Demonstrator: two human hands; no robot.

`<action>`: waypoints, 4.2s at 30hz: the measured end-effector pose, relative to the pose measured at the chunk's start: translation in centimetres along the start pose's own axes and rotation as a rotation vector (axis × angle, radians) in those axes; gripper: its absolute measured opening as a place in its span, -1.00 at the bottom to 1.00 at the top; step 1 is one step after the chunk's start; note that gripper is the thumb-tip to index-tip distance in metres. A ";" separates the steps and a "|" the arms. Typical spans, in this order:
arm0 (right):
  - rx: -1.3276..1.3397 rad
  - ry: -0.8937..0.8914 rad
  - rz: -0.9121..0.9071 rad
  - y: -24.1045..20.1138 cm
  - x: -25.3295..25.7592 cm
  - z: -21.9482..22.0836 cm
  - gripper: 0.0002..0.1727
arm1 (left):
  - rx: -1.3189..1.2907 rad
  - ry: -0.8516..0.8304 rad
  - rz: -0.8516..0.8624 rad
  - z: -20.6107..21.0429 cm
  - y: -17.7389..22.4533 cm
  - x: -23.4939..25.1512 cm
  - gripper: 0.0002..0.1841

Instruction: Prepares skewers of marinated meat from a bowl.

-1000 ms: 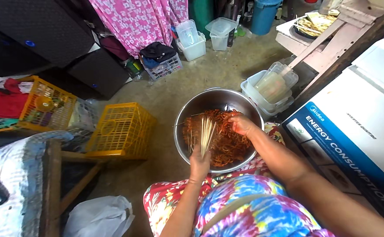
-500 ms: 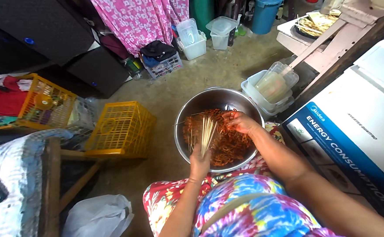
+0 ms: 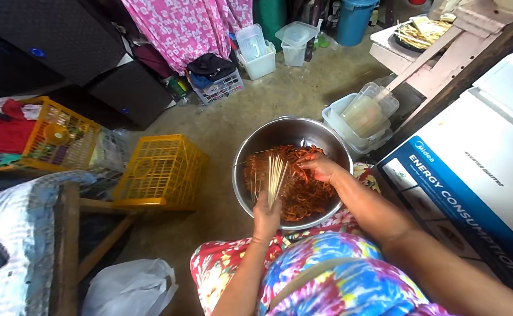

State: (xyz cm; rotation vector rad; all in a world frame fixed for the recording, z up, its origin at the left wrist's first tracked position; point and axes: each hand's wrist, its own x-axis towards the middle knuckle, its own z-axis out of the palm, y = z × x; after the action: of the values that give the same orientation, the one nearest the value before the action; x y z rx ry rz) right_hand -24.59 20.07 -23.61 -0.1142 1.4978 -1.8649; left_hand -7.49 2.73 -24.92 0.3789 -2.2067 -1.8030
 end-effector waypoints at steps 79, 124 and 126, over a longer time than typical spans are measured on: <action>0.038 0.255 -0.141 1.2 0.3 2.2 -0.75 | 0.119 0.029 0.000 0.4 0.0 0.1 -0.71; 0.001 0.134 0.032 0.4 -0.3 2.1 -0.80 | 0.044 0.082 -0.015 0.5 0.4 0.0 -0.76; 0.056 0.145 0.040 0.4 -0.3 2.2 -0.81 | 0.042 0.062 -0.019 0.5 0.4 0.0 -0.75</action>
State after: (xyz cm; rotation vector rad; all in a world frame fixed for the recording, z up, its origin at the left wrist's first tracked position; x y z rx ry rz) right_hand -23.09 18.44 -23.19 0.0784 1.5313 -1.9154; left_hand -7.69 3.20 -24.64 0.4604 -2.2087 -1.7324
